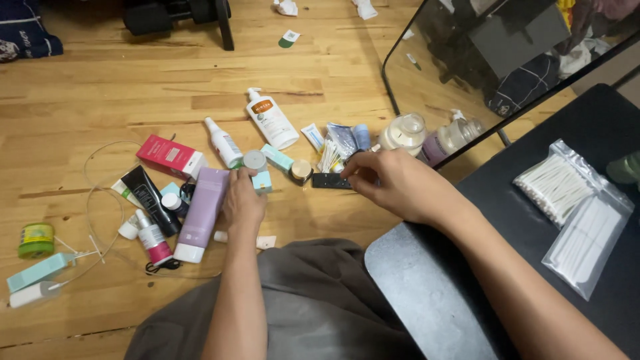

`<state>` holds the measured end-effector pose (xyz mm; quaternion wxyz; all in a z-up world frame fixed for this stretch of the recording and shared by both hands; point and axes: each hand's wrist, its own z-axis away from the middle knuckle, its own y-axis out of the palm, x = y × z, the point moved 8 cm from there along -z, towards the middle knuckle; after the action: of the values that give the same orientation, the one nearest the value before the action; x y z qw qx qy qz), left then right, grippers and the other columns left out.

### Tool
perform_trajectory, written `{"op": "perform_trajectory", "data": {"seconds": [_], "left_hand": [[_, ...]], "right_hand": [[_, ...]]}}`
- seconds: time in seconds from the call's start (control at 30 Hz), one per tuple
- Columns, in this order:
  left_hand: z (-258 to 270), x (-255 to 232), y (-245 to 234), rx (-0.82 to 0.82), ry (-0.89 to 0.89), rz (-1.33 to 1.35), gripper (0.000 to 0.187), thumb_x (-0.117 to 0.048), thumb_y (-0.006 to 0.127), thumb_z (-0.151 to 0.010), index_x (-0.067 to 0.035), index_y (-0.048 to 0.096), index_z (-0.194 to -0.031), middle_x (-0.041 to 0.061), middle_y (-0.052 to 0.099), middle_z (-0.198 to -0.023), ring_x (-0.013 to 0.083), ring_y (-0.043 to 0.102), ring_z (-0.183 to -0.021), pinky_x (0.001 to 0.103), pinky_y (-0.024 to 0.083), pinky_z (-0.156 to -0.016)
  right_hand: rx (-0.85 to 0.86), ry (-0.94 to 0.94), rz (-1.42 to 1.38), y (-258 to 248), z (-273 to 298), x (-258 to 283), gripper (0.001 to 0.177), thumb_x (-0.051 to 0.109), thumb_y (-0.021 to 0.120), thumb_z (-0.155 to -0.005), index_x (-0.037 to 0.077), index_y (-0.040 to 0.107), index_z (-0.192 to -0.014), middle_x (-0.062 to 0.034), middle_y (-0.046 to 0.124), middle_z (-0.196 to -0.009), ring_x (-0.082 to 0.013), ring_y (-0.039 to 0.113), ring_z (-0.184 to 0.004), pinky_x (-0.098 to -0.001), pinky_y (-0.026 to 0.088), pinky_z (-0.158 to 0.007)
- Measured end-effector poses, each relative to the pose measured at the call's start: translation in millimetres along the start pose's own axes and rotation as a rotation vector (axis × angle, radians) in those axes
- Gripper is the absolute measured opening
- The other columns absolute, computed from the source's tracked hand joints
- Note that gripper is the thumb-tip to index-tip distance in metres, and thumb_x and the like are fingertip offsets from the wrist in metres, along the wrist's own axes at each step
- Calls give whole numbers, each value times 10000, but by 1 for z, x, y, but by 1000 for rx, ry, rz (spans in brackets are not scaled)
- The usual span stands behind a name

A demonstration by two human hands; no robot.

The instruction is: The recorder is picking up various skincare and cosmetic products from a pile on the floor and placing them onto a black table.

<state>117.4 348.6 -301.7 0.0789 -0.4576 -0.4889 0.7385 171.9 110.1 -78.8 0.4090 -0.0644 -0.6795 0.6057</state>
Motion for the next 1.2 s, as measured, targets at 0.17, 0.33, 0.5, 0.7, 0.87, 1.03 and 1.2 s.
{"op": "perform_trajectory", "data": {"seconds": [0.17, 0.33, 0.5, 0.7, 0.87, 1.03, 1.2], "left_hand": [[2, 2, -5, -69, 58, 50, 431, -124, 813, -812, -148, 597, -1184, 71, 602, -1298, 343, 613, -1161, 482, 507, -912], [1, -4, -6, -67, 114, 58, 493, -206, 881, -718, -131, 659, -1152, 49, 658, -1188, 295, 642, -1120, 441, 521, -895], [9, -24, -17, 8, 117, 58, 514, -346, 915, -690, -124, 740, -1119, 68, 688, -1104, 277, 679, -1016, 426, 540, -863], [19, -50, -41, -90, 286, 640, 463, -274, 850, -794, -50, 697, -1170, 71, 763, -1025, 129, 725, -936, 286, 596, -789], [37, -75, -51, 56, 329, 925, 385, -191, 785, -882, -29, 696, -1220, 36, 749, -1020, 75, 674, -907, 242, 559, -774], [46, -91, -45, 147, 361, 1141, 338, -207, 714, -1003, -8, 729, -1276, 9, 689, -984, 64, 566, -859, 216, 462, -749], [63, -111, -35, 298, 411, 1185, 404, -296, 691, -1045, 4, 740, -1311, 38, 646, -995, 90, 546, -888, 236, 453, -787]], "right_hand": [[-3, -13, 4, 1, 0, -2, 232, 191, 658, -896, 60, 737, -1071, -129, 764, -873, -265, 746, -814, -372, 571, -762], [-10, -18, 5, 0, 0, -2, 240, 197, 653, -899, 59, 736, -1077, -131, 770, -887, -267, 749, -820, -370, 574, -772], [-12, -14, 1, 0, 0, -4, 236, 205, 649, -908, 51, 735, -1065, -126, 774, -866, -266, 752, -813, -371, 578, -770], [9, 27, -10, 0, -2, -5, 245, 221, 650, -913, 57, 735, -1074, -132, 769, -850, -262, 750, -791, -378, 577, -750], [-8, -7, -46, 1, -4, -8, 261, 196, 658, -915, 49, 708, -1124, -120, 771, -888, -240, 754, -821, -363, 582, -764], [-48, -61, -125, -10, 1, 10, 400, 163, 694, -896, 48, 617, -1271, -124, 755, -928, -225, 747, -850, -354, 583, -777], [-49, -146, -214, -13, 2, 18, 620, 215, 779, -850, 74, 525, -1397, -113, 730, -994, -185, 740, -856, -335, 588, -770]]}}
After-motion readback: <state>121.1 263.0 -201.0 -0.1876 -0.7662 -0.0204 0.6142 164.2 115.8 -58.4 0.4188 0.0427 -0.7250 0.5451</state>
